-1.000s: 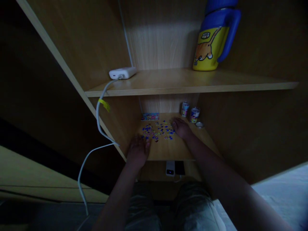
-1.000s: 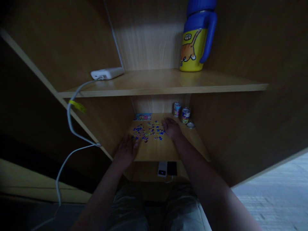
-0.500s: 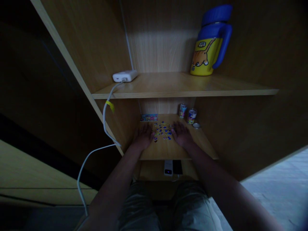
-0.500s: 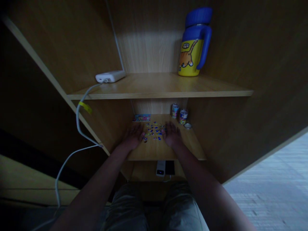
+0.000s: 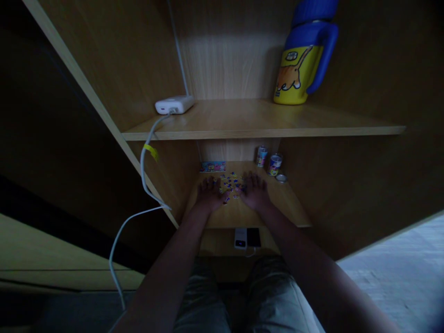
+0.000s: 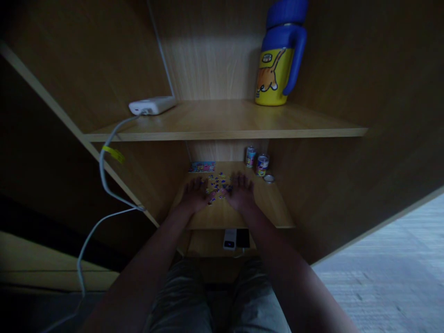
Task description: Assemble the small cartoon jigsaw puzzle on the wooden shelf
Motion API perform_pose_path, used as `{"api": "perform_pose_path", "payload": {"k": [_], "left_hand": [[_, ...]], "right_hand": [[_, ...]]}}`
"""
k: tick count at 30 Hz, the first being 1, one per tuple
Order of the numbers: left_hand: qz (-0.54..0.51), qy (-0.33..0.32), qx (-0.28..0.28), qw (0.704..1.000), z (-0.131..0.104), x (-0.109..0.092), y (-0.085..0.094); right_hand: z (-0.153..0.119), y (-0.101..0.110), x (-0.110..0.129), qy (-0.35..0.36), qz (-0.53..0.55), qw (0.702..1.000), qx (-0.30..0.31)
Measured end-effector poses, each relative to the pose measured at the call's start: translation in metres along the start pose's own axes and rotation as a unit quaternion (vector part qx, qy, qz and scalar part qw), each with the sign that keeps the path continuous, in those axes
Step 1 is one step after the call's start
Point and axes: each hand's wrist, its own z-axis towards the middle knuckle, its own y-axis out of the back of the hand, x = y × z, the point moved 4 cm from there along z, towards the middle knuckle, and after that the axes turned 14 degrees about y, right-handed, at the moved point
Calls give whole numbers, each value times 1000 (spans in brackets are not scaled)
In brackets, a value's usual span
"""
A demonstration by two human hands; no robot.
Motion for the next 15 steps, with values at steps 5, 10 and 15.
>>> {"api": "perform_pose_path", "payload": {"k": [5,10,15], "left_hand": [[-16,5,-14,1000,-4,-10,-3],[-19,19,-22,999,-9,-9,-3],[-30,31,-42,998,-15,-7,-7]], "right_hand": [[2,-4,12,22,-2,999,31],[2,-2,10,-13,3,998,54],[9,-3,8,-53,4,996,65]]}}
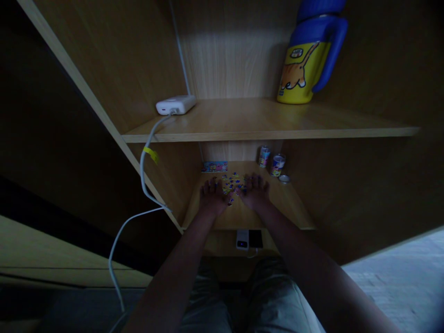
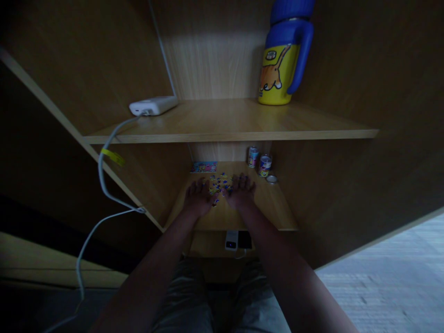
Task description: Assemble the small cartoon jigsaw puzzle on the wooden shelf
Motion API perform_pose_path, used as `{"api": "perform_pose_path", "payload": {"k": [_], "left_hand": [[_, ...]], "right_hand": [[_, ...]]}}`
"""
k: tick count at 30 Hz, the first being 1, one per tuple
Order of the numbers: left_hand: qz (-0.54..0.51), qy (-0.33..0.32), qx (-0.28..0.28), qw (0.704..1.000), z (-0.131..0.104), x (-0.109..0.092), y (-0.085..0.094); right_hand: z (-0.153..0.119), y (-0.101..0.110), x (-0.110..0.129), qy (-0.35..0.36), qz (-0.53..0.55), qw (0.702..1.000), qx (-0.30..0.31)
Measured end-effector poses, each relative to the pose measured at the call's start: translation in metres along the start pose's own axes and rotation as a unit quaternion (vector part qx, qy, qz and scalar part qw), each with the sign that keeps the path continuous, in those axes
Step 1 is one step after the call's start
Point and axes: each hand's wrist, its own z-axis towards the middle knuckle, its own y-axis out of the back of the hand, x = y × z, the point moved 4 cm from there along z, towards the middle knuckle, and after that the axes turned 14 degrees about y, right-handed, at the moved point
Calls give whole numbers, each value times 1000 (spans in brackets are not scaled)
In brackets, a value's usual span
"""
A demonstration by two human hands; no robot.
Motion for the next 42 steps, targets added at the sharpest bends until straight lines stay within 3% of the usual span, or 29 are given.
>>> {"api": "perform_pose_path", "payload": {"k": [6,10,13,18,26,35,42], "left_hand": [[-3,12,-5,1000,0,0,-4],[-3,-27,0,1000,12,-5,-3],[1,-60,22,998,23,-10,-2],[13,-51,38,998,30,-13,-3],[7,-3,30,1000,8,-12,-3],[-11,5,12,1000,-26,-17,-10],[-38,15,-31,999,-29,-20,-11]], "right_hand": [[16,-2,-2,-16,9,1000,-15],[29,-2,-4,-22,6,999,-25],[38,-1,-4,-7,6,1000,-19],[50,3,3,31,8,999,0],[60,3,7,116,17,993,11],[61,2,11,193,30,981,19],[60,5,2,150,68,985,-52]]}}
